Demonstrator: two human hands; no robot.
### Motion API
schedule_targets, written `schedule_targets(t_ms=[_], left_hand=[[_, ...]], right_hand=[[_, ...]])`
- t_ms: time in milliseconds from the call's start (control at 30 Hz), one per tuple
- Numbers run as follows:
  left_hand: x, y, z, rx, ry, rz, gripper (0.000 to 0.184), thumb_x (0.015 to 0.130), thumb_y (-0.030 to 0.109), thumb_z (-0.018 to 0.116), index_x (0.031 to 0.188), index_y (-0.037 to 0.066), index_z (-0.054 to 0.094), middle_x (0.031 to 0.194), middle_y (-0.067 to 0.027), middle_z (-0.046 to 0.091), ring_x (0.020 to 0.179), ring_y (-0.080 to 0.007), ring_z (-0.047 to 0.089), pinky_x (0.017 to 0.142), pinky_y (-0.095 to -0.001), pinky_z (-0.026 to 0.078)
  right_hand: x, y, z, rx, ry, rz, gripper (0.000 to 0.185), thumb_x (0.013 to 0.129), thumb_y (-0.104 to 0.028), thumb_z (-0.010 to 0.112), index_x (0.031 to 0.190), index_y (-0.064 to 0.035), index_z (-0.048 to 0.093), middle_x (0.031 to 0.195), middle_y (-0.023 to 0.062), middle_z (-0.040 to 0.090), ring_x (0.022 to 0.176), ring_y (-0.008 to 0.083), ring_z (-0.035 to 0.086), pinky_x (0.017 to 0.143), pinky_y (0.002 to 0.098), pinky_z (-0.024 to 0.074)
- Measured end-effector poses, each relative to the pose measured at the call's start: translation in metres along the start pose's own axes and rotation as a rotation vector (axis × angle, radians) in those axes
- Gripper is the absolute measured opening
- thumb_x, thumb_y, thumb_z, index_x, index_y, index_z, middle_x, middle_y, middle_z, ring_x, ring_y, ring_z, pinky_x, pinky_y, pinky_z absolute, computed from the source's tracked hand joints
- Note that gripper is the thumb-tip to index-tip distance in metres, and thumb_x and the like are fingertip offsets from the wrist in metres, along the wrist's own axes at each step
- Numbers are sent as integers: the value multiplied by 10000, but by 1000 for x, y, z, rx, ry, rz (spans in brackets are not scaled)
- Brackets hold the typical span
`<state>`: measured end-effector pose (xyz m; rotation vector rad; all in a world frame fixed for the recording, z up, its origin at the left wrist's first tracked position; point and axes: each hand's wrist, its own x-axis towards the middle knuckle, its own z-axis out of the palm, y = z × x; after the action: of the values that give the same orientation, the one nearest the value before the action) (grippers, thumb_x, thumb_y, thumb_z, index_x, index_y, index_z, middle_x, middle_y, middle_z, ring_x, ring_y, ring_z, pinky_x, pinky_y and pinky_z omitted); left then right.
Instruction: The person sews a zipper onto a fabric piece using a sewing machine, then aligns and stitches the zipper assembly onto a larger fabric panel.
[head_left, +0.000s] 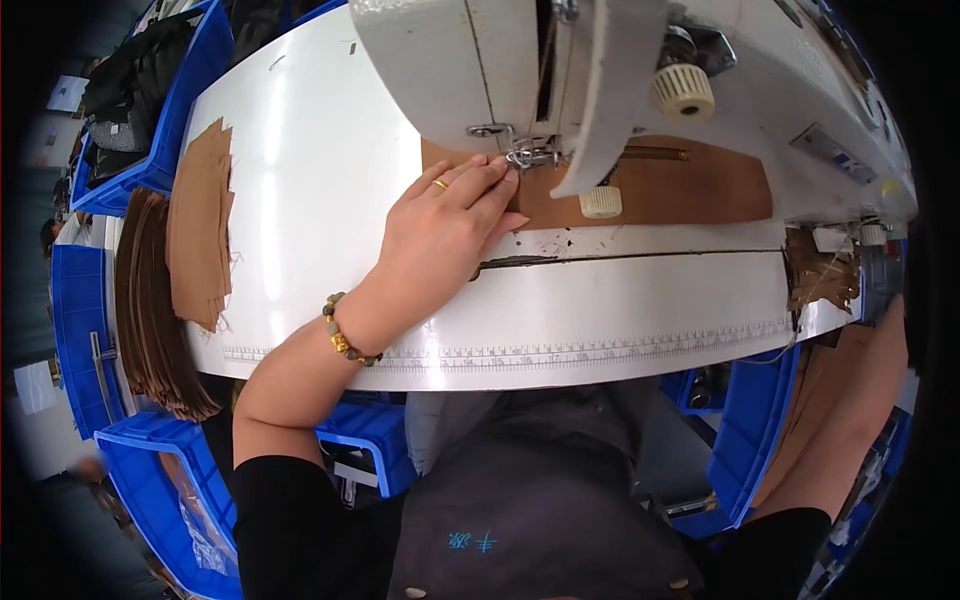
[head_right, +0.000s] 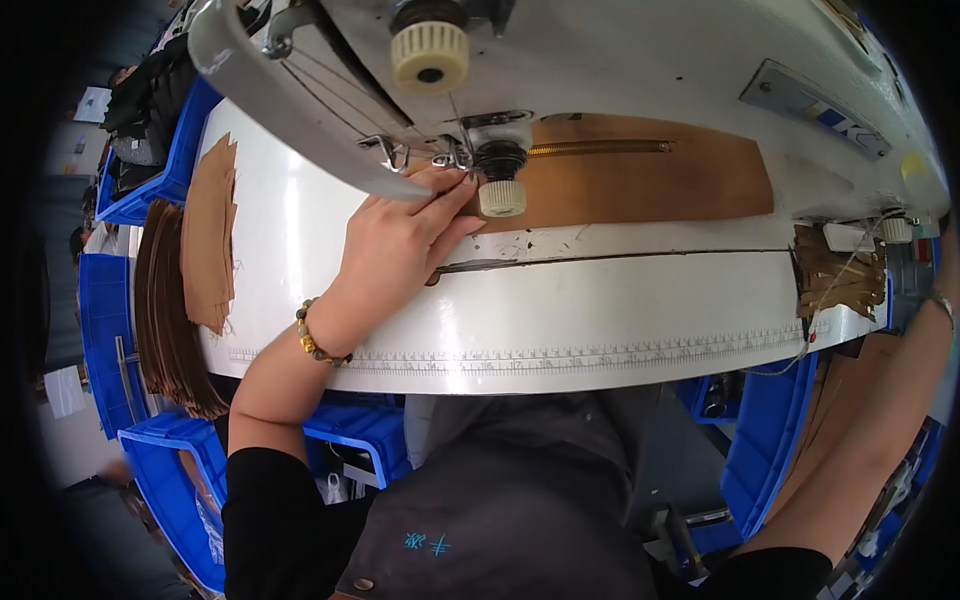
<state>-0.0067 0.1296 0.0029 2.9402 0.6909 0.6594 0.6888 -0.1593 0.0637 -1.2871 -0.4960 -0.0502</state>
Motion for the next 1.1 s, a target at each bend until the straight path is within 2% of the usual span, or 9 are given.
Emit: schedule_targets(t_ms=[433,500,700,833,900,933,1000,1033,1100], left_hand=[[0,1,1,26,19,6,345,921,280,760,1165,35,765,1237,-104,739,1196,-268,699,1034,-432,553],[1,1,1,34,58,18,337,904,249,782,1191,74,773,1179,-50,744,1093,-273,701,923,-371,565],[0,1,1,13,40,-15,330,907,257,781,1178,68,771,1173,-46,754,1037,-261,719,903,-369,571],[-2,2,3,9,26,-13,328,903,257,768,1145,36,761,1215,-99,742,1175,-263,700,1003,-405,563],[-3,4,5,38,99,122,294,877,228,801,1108,47,774,1171,-70,760,1048,-235,724,866,-359,573],[-2,8,6,43,105,128,294,877,228,801,1108,47,774,1171,-70,760,1048,-235,724,866,-359,573],[2,23,11,12,103,299,388,885,253,789,1195,25,732,1288,-102,718,1120,-243,711,878,-360,568],[9,33,14,15,109,298,388,885,253,789,1195,25,732,1288,-102,718,1120,-243,711,878,-360,568],[27,55,23,-7,0,192,575,919,379,748,1341,2,644,1419,-135,639,1224,-300,669,905,-392,569]], right_hand=[[-20,-6,18,99,61,66,383,1114,-252,511,1380,13,584,1449,168,601,1330,308,574,1150,473,449],[-22,-4,22,130,78,85,380,1114,-250,511,1382,11,582,1455,169,597,1335,313,570,1155,480,446],[-26,2,39,244,146,147,374,1115,-243,508,1386,6,573,1472,174,585,1349,326,560,1170,499,436],[-43,8,46,303,210,137,370,1112,-244,516,1385,0,563,1497,182,566,1358,348,553,1187,532,422],[-38,12,37,342,114,159,384,1112,-235,516,1421,-9,545,1527,171,540,1358,338,553,1193,524,417],[-39,9,37,357,83,164,390,1112,-232,516,1433,-12,539,1537,167,531,1358,335,554,1194,521,416],[-45,0,42,322,103,218,374,1116,-215,503,1428,-21,574,1494,150,581,1363,316,557,1174,494,424],[-51,-7,45,325,99,214,374,1116,-215,503,1428,-21,574,1494,150,581,1363,316,557,1174,494,424],[-68,-24,49,-260,273,121,332,1113,-162,488,1359,-12,653,1374,137,674,1291,282,612,1131,473,444]])
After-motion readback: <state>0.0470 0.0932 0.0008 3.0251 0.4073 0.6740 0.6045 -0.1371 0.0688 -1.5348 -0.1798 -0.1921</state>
